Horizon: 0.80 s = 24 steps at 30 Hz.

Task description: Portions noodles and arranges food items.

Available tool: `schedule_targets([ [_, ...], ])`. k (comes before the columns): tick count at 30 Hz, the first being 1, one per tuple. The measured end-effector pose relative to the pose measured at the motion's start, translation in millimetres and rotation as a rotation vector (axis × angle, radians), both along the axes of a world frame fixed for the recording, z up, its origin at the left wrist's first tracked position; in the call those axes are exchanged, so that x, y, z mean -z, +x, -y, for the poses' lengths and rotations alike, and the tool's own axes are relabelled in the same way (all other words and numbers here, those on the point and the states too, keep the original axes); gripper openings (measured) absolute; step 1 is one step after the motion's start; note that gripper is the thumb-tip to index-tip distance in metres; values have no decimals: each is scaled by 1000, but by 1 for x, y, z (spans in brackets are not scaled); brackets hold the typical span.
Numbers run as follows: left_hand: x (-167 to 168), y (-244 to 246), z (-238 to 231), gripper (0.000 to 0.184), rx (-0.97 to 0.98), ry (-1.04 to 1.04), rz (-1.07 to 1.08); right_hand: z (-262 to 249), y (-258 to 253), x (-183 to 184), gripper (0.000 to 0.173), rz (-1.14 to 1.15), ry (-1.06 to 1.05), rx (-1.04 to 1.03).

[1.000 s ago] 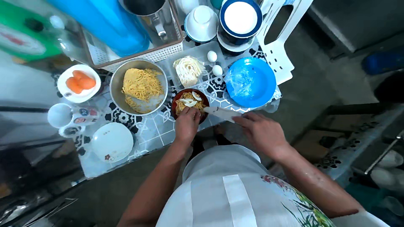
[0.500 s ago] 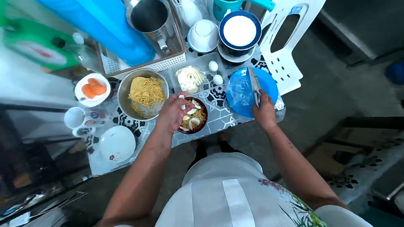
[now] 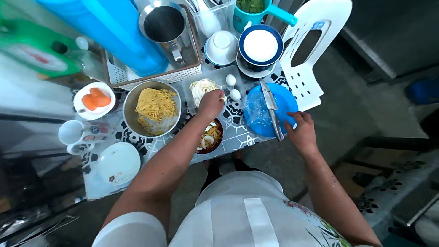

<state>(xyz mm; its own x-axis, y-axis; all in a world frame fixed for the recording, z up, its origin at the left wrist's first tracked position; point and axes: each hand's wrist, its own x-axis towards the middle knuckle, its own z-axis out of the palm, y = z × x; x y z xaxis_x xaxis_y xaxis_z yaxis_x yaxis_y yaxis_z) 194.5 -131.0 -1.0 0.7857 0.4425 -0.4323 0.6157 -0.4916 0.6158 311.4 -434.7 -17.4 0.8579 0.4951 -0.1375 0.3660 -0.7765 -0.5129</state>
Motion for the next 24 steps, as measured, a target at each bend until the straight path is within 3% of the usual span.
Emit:
schedule_targets([
  [7, 38, 44, -2, 27, 228, 116, -132, 21, 4, 3, 31, 12, 53, -6],
  [12, 29, 44, -9, 29, 266, 119, -171, 37, 12, 4, 31, -28, 7, -18],
  [16, 3, 22, -17, 32, 39, -75, -53, 43, 24, 3, 32, -31, 2, -57],
  [21, -39, -21, -12, 29, -435, -696, 268, 31, 40, -4, 32, -35, 45, -194],
  [24, -55, -53, 4, 29, -554, -750, 408, 13, 40, -12, 33, 5, 100, -320],
])
